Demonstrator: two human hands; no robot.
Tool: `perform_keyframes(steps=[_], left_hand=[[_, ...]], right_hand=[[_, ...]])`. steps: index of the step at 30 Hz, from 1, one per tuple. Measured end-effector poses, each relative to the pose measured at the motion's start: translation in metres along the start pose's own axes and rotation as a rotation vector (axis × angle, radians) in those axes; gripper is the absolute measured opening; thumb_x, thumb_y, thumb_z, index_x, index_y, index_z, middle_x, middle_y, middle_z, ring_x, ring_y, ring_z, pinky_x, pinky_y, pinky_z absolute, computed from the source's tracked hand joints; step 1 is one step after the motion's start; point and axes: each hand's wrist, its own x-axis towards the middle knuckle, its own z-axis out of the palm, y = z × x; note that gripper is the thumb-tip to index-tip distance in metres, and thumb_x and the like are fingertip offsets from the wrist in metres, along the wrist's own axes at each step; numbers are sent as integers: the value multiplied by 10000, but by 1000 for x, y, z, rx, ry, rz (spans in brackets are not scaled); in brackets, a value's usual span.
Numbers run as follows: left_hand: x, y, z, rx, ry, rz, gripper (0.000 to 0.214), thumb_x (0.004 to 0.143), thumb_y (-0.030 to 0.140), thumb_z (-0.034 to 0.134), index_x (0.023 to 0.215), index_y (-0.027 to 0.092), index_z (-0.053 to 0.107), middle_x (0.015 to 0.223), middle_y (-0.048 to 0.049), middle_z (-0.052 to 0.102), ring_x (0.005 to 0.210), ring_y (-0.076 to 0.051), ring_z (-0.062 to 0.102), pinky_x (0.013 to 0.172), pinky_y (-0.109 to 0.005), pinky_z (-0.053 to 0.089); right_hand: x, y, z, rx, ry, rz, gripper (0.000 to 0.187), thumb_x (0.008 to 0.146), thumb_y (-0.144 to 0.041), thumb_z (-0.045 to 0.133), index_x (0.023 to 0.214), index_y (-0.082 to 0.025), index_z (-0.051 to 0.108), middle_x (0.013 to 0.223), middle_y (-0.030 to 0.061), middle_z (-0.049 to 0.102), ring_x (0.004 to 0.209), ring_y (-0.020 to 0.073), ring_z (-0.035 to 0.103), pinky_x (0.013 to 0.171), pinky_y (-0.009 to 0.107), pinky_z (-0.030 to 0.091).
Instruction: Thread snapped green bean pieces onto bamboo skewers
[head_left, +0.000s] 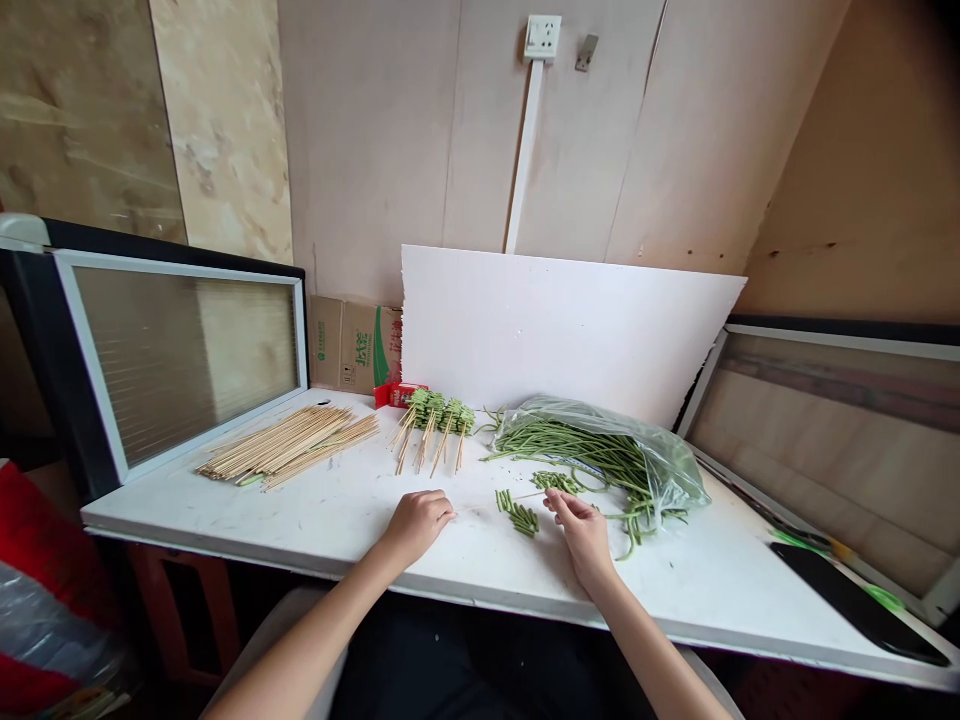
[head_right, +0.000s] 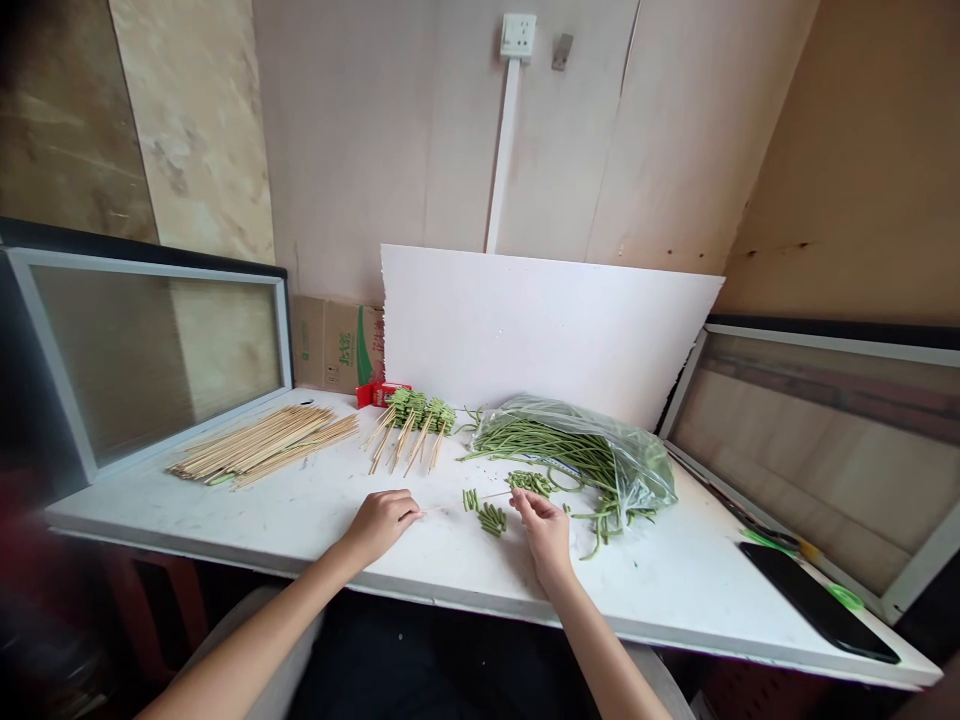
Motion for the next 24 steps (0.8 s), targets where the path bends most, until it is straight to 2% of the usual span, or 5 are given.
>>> perform_keyframes(steps=[14, 19, 24], left_hand=[[-1, 1, -3, 8, 43, 73, 157, 918, 127, 690, 789, 184, 758, 761, -14, 724, 690, -164, 683, 633, -264, 448], [-1, 1, -3, 4, 60, 102, 194, 945, 147, 657, 778, 180, 751, 759, -26, 727, 691, -165, 685, 637, -260, 458], [-2, 2, -4, -17, 55, 109, 215, 965, 156, 628, 795, 183, 756, 771, -32, 732, 708, -165, 690, 653, -257, 468]], right_hand=[[-7, -1, 10, 44, 61, 1, 515, 710, -623, 821, 957, -171, 814, 896, 122, 772, 843, 275, 661, 734, 354, 483], [-8, 2, 12, 91, 77, -21, 494, 709, -618, 825, 886, -158, 792, 848, 114, 756, 870, 281, 678, 733, 342, 480], [-12, -3, 13, 72, 73, -60, 480, 727, -633, 805, 845, -168, 780, 805, 88, 738, 800, 250, 660, 740, 341, 480]])
